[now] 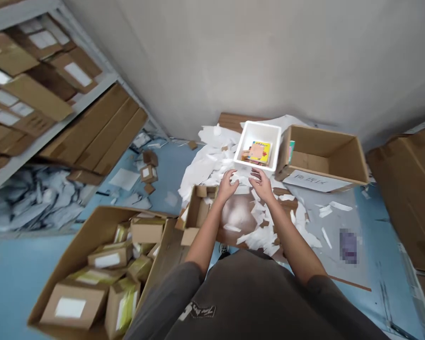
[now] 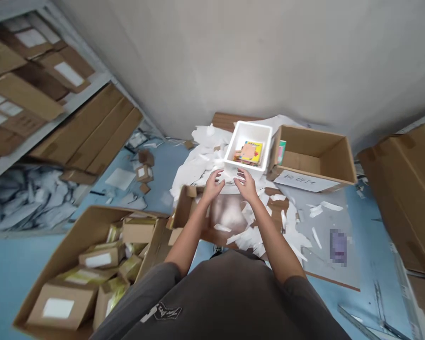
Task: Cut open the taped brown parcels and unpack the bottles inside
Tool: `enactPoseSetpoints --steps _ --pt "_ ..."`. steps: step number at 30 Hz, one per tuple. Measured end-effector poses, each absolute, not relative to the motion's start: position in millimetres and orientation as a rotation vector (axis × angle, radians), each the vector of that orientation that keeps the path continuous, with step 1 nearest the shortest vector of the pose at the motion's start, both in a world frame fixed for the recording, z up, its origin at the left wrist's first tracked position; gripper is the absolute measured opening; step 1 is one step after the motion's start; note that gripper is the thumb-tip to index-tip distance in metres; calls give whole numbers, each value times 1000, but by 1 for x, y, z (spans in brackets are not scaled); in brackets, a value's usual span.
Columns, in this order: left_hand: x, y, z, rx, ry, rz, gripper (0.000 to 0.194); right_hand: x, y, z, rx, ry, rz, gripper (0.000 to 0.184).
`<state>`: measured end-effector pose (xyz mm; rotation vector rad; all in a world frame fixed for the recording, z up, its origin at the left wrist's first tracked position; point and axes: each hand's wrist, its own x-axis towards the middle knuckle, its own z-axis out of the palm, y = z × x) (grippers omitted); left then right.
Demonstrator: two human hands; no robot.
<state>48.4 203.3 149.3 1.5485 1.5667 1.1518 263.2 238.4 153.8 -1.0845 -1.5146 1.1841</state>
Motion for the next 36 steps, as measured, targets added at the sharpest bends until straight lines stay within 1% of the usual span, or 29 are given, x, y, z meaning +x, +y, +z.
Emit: enactPoseSetpoints --steps 3,6,9,11,13,14,15,16,18,19,20,22,24,26,29,31,34,36 --pt "-27 139 133 1583 1631 1009 39 178 191 137 -1045 -1569 1314 56" --pt "-87 73 116 1679 1739 757 36 105 143 115 -992 -1659 1405 50" --pt "-125 16 104 1784 1824 410 45 61 103 96 -1025 -1946 1417 42" --pt "-140 -13 97 1806 1841 185 61 54 81 88 -1148 -2256 1339 43" --pt "-147 -34 88 1796 1821 18 74 65 63 82 -1314 -2542 1183 52" --pt "-149 -42 83 1796 1807 -24 73 74 55 78 -1389 -2648 1094 58" --pt "-148 -47 77 1802 1801 -35 66 85 47 75 -1449 -2727 1021 64" --pt "-147 -51 71 1812 1808 -20 54 96 40 71 -1482 -2782 966 67" --pt "-139 -56 59 1840 1846 66 25 111 25 63 -1530 -2816 874 68" --pt "-134 -57 54 1858 1863 123 16 115 18 60 -1568 -2788 824 68" --pt "-128 -58 50 1880 1872 181 13 117 12 57 -1623 -2735 777 67" --pt "-119 -58 46 1939 1869 293 16 115 4 53 -1748 -2595 715 60" --pt "-112 -58 48 1997 1870 387 17 112 0 55 -1823 -2480 709 43" --pt "-106 -56 57 2045 1881 459 17 116 1 60 -1805 -2413 721 23" --pt "-95 -48 79 2117 1882 550 16 137 6 76 -1740 -2321 706 7" --pt "-81 -38 97 2174 1868 622 16 157 11 89 -1718 -2244 681 5" --pt "-48 -18 122 2274 1809 758 15 195 18 112 -1677 -2110 597 12" --pt "-16 -2 136 2347 1726 862 15 228 19 127 -1657 -2023 522 13"
